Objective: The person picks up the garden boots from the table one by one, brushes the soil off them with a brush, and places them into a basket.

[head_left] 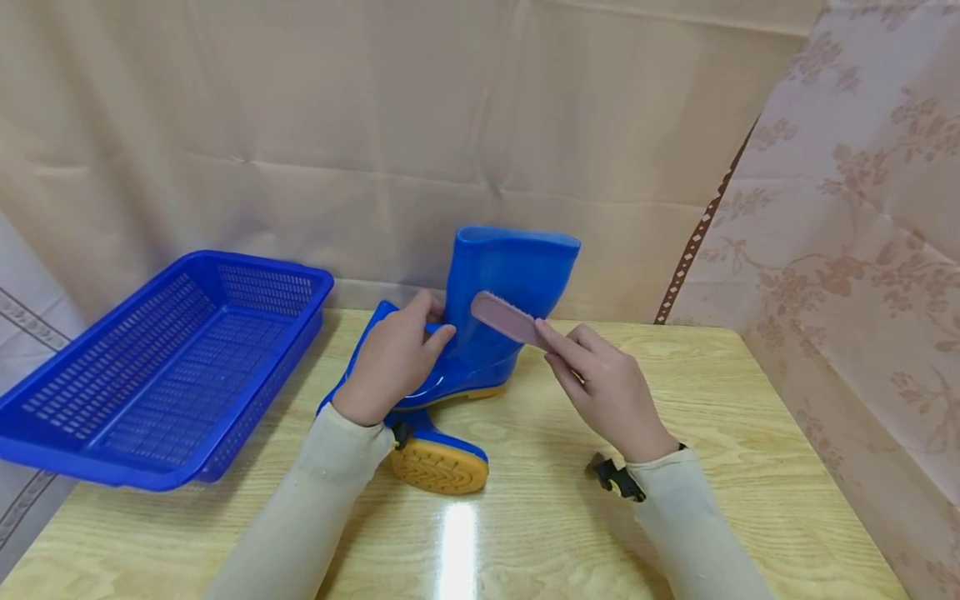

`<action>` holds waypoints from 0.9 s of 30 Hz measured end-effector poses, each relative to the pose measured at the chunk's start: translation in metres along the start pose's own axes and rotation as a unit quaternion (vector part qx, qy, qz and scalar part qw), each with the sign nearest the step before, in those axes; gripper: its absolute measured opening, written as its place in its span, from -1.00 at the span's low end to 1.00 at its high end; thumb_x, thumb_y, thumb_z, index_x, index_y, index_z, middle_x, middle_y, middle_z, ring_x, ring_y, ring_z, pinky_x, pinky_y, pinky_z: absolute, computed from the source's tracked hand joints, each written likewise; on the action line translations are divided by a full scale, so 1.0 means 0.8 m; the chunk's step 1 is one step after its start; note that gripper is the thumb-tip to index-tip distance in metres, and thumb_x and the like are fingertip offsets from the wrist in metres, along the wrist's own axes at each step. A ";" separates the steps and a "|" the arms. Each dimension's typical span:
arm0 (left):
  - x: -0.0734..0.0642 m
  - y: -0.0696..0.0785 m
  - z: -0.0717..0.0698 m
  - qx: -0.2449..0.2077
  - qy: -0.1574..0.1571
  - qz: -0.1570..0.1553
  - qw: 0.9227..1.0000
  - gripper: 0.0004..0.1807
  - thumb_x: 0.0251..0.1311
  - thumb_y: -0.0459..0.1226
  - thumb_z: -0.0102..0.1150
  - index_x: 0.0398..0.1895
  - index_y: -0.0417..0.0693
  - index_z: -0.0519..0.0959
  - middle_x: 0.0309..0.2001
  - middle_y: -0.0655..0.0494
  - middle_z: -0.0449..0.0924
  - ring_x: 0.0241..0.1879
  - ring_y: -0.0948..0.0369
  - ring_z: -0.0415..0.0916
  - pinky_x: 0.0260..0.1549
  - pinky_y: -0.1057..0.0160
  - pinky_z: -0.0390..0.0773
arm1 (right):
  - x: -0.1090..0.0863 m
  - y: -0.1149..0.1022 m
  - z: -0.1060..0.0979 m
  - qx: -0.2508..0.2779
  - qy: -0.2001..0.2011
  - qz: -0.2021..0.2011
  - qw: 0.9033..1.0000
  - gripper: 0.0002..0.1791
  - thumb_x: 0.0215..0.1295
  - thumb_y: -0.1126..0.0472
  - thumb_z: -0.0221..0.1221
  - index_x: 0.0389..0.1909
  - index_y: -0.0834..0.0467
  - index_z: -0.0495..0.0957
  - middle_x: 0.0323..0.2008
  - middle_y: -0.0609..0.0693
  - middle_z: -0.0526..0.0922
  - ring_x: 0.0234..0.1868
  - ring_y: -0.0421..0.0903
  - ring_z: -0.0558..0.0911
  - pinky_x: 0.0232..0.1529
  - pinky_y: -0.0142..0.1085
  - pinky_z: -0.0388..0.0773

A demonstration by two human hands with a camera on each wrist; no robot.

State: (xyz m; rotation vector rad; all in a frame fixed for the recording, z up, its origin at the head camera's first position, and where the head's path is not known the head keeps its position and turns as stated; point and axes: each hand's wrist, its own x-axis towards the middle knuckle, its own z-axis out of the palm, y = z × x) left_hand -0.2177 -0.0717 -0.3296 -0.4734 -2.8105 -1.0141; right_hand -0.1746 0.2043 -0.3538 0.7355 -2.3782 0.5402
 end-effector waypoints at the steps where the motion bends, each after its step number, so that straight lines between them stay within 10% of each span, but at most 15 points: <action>1: 0.000 0.000 0.000 0.001 -0.001 -0.001 1.000 -0.71 0.53 -0.11 0.14 0.12 -0.08 0.46 0.13 -0.07 0.68 -0.10 0.05 0.71 -0.08 -0.02 0.68 | 0.000 0.000 0.000 -0.002 -0.002 0.002 1.000 -0.41 0.34 0.33 0.37 0.37 -0.01 0.56 -0.32 -0.02 0.60 -0.53 -0.21 0.37 -0.58 -0.41 0.30; 19: 0.001 0.002 0.002 0.005 0.007 -0.045 0.999 -0.54 0.52 -0.14 0.16 0.38 -0.08 0.45 0.23 -0.05 0.65 0.14 -0.04 0.64 0.15 -0.11 0.58 | 0.000 0.003 -0.009 -0.007 -0.030 0.038 0.999 -0.53 0.35 0.26 0.35 0.27 -0.02 0.65 -0.43 -0.11 0.54 -0.56 -0.24 0.34 -0.61 -0.39 0.28; 27: -0.002 0.006 -0.002 0.012 -0.002 -0.022 1.000 -0.53 0.44 -0.08 0.25 0.31 -0.07 0.54 0.14 0.01 0.70 -0.15 0.11 0.71 -0.13 0.03 0.70 | 0.000 0.002 -0.009 0.004 0.002 0.014 1.000 -0.53 0.33 0.31 0.37 0.26 0.06 0.66 -0.35 -0.06 0.60 -0.56 -0.24 0.36 -0.62 -0.40 0.29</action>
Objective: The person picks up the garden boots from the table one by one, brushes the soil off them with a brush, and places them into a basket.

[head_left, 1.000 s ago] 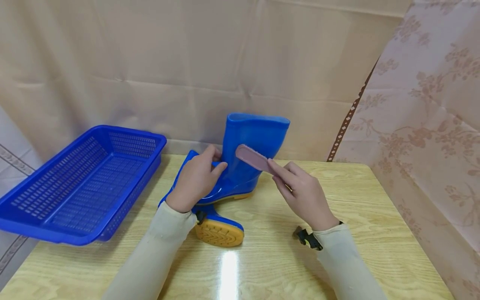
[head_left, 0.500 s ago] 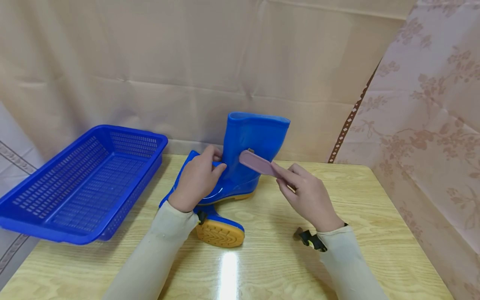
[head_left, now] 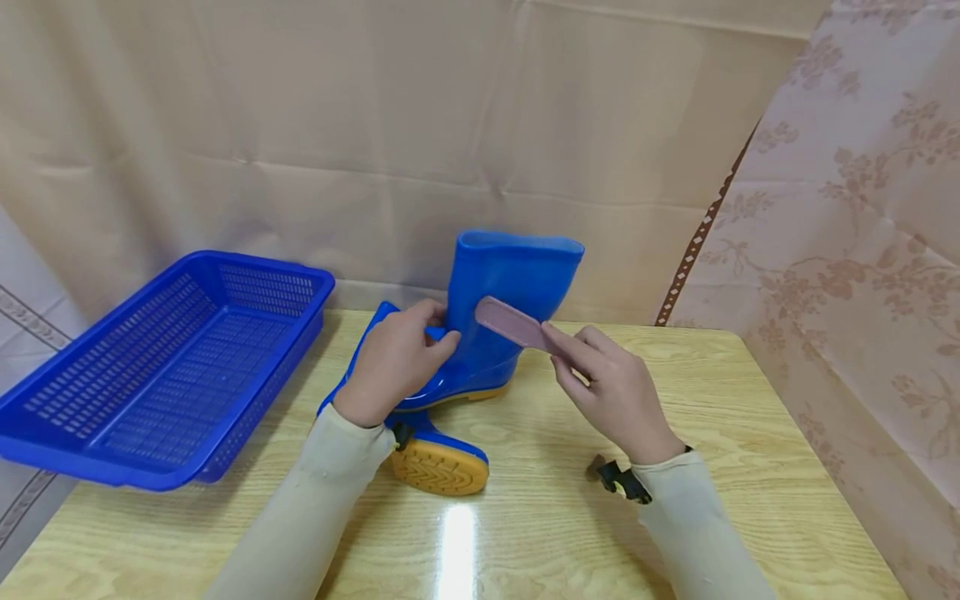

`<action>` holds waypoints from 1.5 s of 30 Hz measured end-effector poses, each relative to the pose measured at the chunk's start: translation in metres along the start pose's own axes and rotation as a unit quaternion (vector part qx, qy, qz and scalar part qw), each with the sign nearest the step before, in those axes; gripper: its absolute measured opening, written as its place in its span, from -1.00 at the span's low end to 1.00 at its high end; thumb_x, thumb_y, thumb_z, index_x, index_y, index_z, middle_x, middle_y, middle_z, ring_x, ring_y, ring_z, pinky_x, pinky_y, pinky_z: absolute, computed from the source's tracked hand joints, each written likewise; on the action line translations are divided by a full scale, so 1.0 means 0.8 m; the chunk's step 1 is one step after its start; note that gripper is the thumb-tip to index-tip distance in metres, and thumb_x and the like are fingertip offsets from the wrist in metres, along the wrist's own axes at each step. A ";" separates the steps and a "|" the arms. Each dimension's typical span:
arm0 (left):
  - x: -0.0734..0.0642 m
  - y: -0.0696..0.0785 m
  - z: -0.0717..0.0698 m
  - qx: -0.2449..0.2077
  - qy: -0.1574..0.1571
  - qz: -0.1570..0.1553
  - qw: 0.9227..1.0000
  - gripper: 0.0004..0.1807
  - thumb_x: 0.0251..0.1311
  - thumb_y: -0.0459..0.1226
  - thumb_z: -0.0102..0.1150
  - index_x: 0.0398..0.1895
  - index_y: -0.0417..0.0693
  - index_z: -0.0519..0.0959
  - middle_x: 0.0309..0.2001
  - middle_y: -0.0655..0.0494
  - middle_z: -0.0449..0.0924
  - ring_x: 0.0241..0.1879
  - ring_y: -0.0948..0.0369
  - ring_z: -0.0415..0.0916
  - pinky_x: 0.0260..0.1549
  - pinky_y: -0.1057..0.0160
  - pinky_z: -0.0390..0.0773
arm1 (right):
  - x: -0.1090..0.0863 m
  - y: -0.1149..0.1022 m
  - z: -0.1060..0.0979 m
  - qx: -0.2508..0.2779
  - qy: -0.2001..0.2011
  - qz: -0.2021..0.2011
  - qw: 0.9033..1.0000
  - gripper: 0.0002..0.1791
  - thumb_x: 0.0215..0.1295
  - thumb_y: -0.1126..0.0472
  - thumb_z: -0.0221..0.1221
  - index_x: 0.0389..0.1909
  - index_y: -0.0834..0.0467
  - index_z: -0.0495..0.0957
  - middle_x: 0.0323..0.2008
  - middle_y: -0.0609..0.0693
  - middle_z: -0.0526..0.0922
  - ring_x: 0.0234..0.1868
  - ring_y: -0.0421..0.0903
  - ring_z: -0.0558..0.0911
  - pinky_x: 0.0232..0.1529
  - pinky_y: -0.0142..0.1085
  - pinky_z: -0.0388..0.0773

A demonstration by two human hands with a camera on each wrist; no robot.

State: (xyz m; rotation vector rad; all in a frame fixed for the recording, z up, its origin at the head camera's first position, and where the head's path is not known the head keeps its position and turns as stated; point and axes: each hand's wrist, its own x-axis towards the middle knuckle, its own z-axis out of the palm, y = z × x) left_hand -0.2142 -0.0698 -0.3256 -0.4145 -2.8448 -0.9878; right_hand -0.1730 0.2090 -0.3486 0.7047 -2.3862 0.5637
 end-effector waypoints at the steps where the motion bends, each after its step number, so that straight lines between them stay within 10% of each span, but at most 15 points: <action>1: 0.000 0.000 0.000 0.001 0.002 0.004 1.000 -0.53 0.44 -0.06 0.26 0.29 -0.07 0.56 0.12 0.01 0.71 -0.14 0.11 0.71 -0.13 0.03 0.70 | 0.000 0.000 0.000 0.001 0.000 0.001 1.000 -0.53 0.33 0.31 0.37 0.26 0.06 0.66 -0.35 -0.06 0.60 -0.55 -0.24 0.36 -0.62 -0.40 0.30; 45: 0.000 -0.001 0.000 0.014 0.019 0.005 1.000 -0.58 0.48 -0.09 0.20 0.25 -0.12 0.55 0.06 -0.05 0.73 -0.01 -0.02 0.69 0.00 -0.07 0.64 | -0.002 0.000 0.008 0.003 -0.006 0.026 1.000 -0.54 0.34 0.32 0.36 0.26 0.06 0.66 -0.42 -0.09 0.53 -0.52 -0.24 0.35 -0.58 -0.41 0.27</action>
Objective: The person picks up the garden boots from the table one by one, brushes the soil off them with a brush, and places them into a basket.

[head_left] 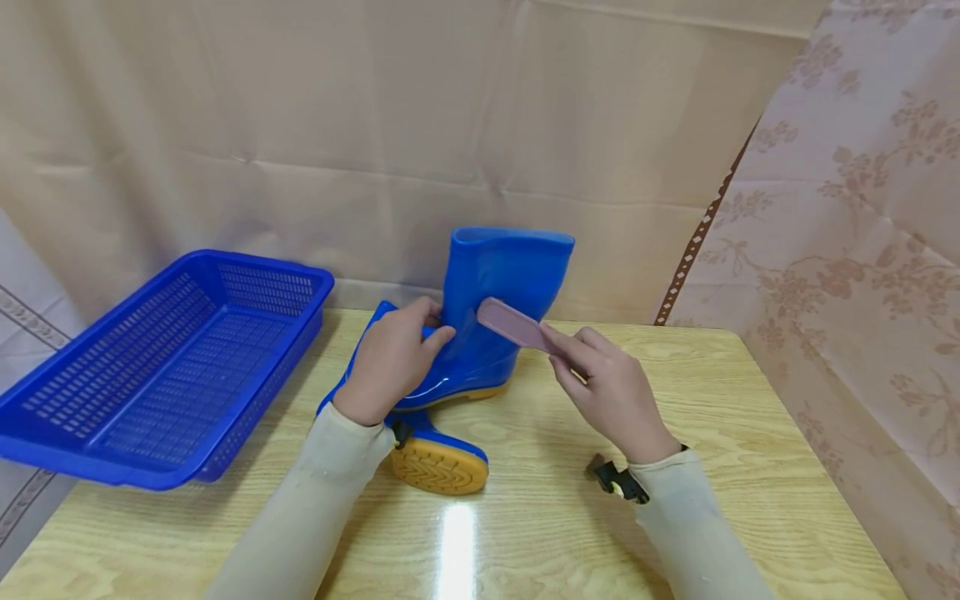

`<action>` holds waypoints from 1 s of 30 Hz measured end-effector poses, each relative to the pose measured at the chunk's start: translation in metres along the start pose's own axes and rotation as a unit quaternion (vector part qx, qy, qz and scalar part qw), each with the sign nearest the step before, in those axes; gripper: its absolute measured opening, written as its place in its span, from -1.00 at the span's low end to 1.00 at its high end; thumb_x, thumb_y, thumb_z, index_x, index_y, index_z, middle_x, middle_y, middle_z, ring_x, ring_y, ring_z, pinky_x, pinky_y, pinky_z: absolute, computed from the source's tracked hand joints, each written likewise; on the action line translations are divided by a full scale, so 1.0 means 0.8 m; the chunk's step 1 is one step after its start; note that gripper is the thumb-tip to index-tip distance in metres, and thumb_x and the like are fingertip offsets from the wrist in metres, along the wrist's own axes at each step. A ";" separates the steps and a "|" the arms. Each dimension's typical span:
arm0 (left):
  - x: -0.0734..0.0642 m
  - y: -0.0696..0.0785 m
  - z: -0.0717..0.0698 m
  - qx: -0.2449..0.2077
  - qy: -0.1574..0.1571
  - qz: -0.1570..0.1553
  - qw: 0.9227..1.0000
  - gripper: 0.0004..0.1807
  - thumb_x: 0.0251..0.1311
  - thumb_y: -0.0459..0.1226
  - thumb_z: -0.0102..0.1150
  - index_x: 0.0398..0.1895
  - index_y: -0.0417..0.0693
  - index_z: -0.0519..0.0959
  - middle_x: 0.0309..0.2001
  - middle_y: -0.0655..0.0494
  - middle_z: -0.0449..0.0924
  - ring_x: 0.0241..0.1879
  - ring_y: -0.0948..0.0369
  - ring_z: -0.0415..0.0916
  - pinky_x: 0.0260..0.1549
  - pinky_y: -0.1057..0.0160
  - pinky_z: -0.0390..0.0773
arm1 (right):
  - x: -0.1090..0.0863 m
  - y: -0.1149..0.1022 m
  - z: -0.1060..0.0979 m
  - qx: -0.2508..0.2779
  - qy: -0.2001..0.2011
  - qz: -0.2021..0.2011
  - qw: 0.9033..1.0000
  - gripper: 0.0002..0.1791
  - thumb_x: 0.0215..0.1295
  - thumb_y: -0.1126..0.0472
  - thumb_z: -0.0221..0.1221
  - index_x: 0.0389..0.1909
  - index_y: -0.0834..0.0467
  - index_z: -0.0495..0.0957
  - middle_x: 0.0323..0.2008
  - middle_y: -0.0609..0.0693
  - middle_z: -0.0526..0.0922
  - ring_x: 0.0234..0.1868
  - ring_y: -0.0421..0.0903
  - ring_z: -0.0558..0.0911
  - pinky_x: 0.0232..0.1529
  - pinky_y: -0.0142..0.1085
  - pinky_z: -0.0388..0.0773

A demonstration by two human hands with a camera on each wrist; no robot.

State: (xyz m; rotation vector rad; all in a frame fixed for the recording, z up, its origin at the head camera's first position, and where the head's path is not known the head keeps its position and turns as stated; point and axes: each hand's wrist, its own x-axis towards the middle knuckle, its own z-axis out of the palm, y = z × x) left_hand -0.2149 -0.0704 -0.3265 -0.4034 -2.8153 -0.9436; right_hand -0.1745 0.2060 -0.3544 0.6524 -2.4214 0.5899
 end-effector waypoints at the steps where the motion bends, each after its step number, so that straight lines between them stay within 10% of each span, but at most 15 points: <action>1: 0.000 0.000 0.000 -0.001 0.002 0.000 1.000 -0.58 0.48 -0.09 0.21 0.25 -0.12 0.56 0.06 -0.05 0.73 -0.01 -0.02 0.70 -0.01 -0.07 0.64 | 0.000 0.000 0.000 0.001 -0.001 0.002 1.000 -0.54 0.34 0.32 0.36 0.26 0.06 0.66 -0.42 -0.09 0.53 -0.52 -0.24 0.36 -0.58 -0.41 0.27; 30: 0.000 -0.002 0.002 0.006 0.009 0.008 1.000 -0.58 0.46 -0.08 0.23 0.23 -0.13 0.57 0.03 -0.04 0.75 -0.07 0.01 0.71 -0.06 -0.04 0.66 | 0.001 0.000 0.001 0.008 -0.006 0.028 1.000 -0.56 0.37 0.27 0.36 0.25 0.02 0.66 -0.42 -0.10 0.55 -0.54 -0.22 0.33 -0.59 -0.38 0.26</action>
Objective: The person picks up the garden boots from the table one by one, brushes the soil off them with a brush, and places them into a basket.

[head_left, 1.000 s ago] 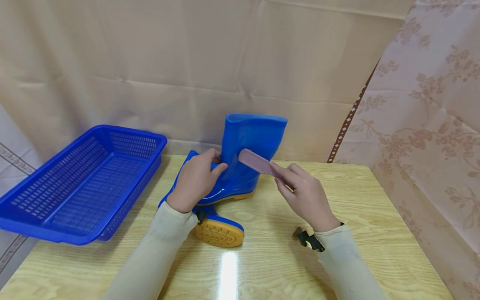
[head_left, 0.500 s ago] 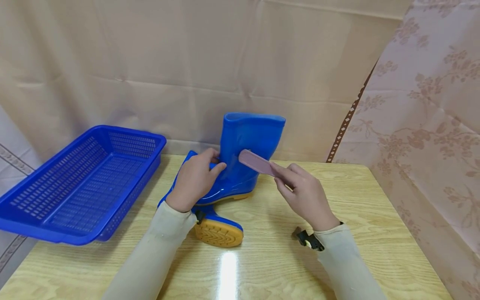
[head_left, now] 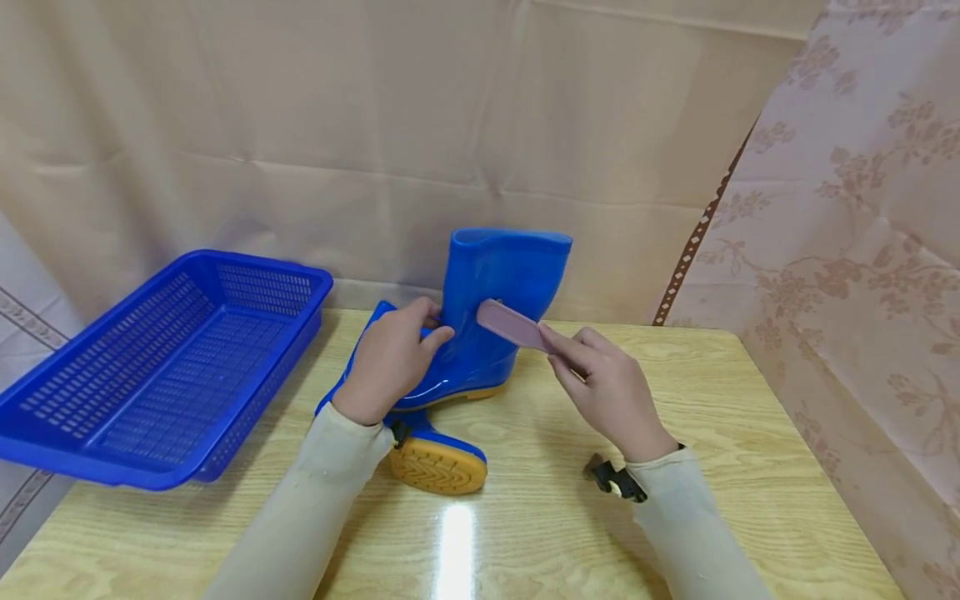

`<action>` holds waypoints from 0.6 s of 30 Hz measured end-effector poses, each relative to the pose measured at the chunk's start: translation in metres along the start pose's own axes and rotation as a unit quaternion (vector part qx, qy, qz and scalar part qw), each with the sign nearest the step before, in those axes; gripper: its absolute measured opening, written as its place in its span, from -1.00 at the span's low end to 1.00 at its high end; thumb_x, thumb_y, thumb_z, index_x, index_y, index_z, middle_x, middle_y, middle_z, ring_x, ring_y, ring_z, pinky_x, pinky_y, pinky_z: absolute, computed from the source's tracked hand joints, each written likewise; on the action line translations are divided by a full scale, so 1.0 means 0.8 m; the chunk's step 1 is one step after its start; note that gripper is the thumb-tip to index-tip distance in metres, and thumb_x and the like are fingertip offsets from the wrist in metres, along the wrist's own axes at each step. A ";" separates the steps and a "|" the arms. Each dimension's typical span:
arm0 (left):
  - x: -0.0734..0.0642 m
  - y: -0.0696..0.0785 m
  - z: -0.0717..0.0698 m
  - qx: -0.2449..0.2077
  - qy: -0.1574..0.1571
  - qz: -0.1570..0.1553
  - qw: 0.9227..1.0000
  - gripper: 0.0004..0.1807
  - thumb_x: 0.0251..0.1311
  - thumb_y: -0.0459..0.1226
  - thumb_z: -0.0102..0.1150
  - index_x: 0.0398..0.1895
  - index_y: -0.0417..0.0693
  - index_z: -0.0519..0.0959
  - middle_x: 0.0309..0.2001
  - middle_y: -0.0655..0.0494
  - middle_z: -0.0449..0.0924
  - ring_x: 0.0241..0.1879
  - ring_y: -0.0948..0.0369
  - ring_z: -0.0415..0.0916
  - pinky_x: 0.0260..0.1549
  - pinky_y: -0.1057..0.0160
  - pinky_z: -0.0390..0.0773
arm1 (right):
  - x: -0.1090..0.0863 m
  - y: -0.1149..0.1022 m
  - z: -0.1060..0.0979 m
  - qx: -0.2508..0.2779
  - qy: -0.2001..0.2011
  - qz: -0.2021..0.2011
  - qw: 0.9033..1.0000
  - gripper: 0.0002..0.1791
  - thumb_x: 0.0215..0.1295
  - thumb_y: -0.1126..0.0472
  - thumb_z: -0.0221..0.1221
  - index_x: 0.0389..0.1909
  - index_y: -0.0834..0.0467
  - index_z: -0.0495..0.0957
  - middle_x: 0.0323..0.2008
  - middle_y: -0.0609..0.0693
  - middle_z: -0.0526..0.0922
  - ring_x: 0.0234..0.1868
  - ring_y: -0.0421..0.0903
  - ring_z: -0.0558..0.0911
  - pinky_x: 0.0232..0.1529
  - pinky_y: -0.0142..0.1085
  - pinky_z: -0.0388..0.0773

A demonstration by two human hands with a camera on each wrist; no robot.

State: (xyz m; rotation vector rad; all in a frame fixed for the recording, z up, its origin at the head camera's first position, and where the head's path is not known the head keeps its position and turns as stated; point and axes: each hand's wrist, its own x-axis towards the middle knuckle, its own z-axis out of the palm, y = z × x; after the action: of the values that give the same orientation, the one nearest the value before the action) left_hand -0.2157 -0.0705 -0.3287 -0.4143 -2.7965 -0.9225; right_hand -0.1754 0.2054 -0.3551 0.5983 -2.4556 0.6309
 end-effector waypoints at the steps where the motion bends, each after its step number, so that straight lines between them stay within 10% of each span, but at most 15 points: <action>1: 0.000 -0.001 0.000 -0.001 0.002 -0.002 1.000 -0.57 0.47 -0.08 0.23 0.24 -0.14 0.56 0.03 -0.04 0.74 -0.06 0.01 0.71 -0.05 -0.04 0.66 | 0.000 0.000 0.000 0.002 -0.002 0.005 1.000 -0.56 0.37 0.26 0.36 0.25 0.01 0.66 -0.42 -0.10 0.55 -0.55 -0.22 0.33 -0.59 -0.37 0.26; 18: 0.002 -0.002 0.003 0.002 0.004 -0.005 1.000 -0.57 0.48 -0.10 0.22 0.25 -0.15 0.55 0.04 -0.06 0.74 -0.03 -0.01 0.70 -0.01 -0.07 0.65 | 0.000 0.004 -0.007 0.003 -0.048 0.049 0.998 -0.57 0.42 0.22 0.32 0.28 -0.02 0.64 -0.49 -0.11 0.49 -0.57 -0.19 0.33 -0.60 -0.34 0.24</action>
State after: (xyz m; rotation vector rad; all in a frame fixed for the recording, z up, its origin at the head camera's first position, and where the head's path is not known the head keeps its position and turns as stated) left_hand -0.2182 -0.0701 -0.3309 -0.3963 -2.7959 -0.9188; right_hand -0.1750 0.2113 -0.3521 0.5248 -2.5854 0.6636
